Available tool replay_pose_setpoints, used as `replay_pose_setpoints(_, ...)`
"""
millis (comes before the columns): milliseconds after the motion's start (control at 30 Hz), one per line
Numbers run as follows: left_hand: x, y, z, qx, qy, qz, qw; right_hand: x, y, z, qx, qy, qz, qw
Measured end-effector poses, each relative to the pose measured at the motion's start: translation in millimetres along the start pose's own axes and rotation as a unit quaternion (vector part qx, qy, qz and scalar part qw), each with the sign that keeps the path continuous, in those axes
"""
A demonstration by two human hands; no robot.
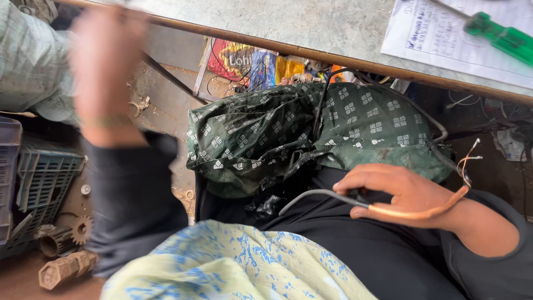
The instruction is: The person works on a component with wires, using a thin stick-like tool to apply material and their hands to wrap tape around connections.
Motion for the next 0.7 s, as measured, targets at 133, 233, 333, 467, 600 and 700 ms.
replay_pose_setpoints(133, -96.3, -89.6, 18.9, -0.25, 0.262, -0.15, 0.92, -13.3, -6.7, -2.1, 0.016, -0.077, 0.041, 0.996)
replay_pose_setpoints(233, -160.5, -155.4, 26.7, -0.438, 0.17, -0.408, 0.782, -20.2, -14.4, -5.5, 0.032, -0.16, 0.079, 0.983)
replay_pose_setpoints(333, -201.0, -195.3, 12.5, -0.532, 0.203, -0.467, 0.676, -24.3, -20.4, -5.4, 0.076, -0.217, 0.126, 0.965)
replay_pose_setpoints(467, -227.1, -215.7, -20.4, -0.61, 0.268, -0.321, 0.673, -25.1, -16.3, -2.6, 0.043, -0.236, 0.178, 0.954)
replay_pose_setpoints(600, -237.0, -221.8, -39.1, -0.701, 0.224, -0.25, 0.629, -24.0, -6.6, -2.0, -0.004, -0.268, 0.165, 0.949)
replay_pose_setpoints(700, -236.2, -223.7, -46.1, -0.736, 0.193, -0.221, 0.61, -24.6, 0.5, -8.7, -0.076, -0.289, 0.153, 0.942)
Point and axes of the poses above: each hand's wrist, its own x-axis towards the middle knuckle, its own z-axis out of the back of the hand, y = z × x, the point moved 2 cm from there along x, towards the middle knuckle, and after that the axes turned 11 degrees about x, right-handed, at the moved point
